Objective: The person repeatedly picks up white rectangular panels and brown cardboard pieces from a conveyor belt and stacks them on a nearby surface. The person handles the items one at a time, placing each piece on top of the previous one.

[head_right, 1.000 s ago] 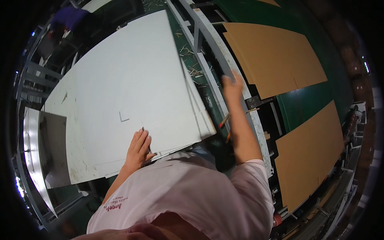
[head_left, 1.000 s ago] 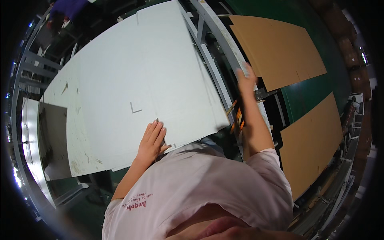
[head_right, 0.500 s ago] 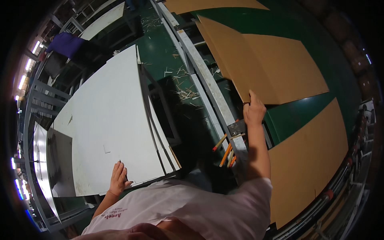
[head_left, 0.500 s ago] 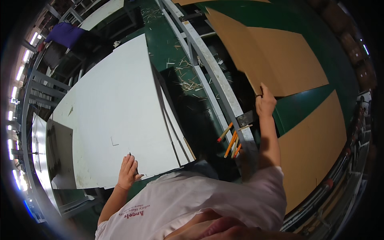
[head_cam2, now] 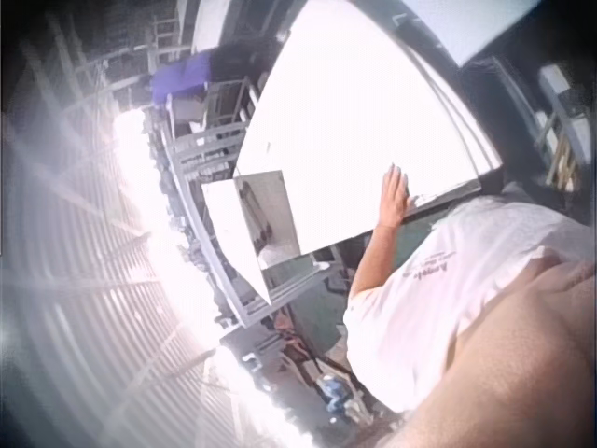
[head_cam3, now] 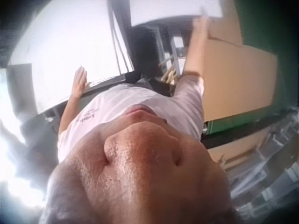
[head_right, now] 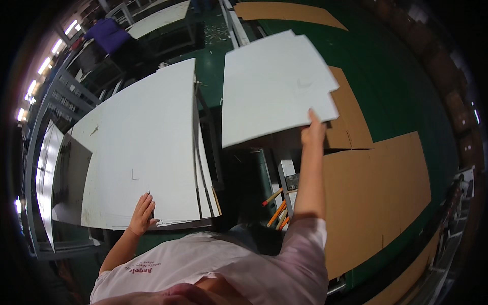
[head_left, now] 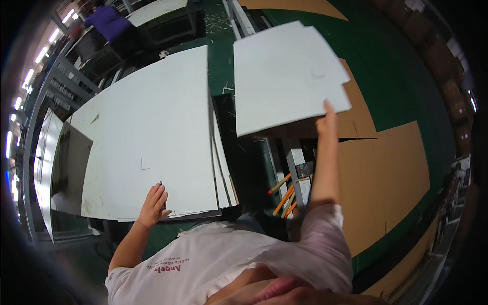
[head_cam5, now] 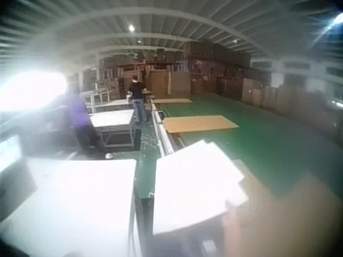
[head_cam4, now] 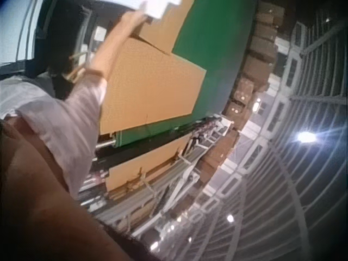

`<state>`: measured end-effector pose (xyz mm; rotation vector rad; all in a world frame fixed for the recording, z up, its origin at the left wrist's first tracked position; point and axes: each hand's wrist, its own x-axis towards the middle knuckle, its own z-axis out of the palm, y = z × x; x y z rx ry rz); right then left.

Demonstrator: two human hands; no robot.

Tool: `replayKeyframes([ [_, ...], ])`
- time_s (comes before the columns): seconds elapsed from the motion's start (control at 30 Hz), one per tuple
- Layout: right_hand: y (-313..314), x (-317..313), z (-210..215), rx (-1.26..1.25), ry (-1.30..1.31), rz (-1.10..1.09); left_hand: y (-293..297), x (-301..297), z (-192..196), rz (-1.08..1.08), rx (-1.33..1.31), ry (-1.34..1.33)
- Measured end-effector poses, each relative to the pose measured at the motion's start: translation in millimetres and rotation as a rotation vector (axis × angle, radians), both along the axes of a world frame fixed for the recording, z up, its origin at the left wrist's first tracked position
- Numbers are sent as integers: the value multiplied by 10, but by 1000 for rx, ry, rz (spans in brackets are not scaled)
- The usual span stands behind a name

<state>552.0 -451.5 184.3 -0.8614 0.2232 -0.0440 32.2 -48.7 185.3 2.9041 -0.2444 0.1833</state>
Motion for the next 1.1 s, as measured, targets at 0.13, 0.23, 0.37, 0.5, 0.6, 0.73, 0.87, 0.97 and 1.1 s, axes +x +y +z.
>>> replayKeyframes([
  [0.13,358,-216,1785,30,-218,112,-16,-64,15,31,-17,5],
  [0.23,353,-682,2562,59,-404,216,-54,-72,4,33,-22,-42],
  [0.37,522,-1683,2857,133,-471,474,-49,-44,24,20,-43,-59],
  [0.5,1197,-2876,2701,-34,-399,532,-27,-73,-5,7,-51,-117],
  [0.6,1858,-3573,2246,-68,-240,741,-42,-78,6,92,-173,8],
  [0.73,2734,-4350,1212,-133,-74,852,-133,-62,226,227,-409,339],
  [0.87,3155,-4768,670,-152,5,876,-93,-254,-214,156,-360,95],
  [0.97,3343,-5056,534,-131,57,863,-133,-516,-294,69,-348,1],
  [1.1,3355,-5145,376,-64,184,852,-123,-1109,101,-37,-467,-379],
])
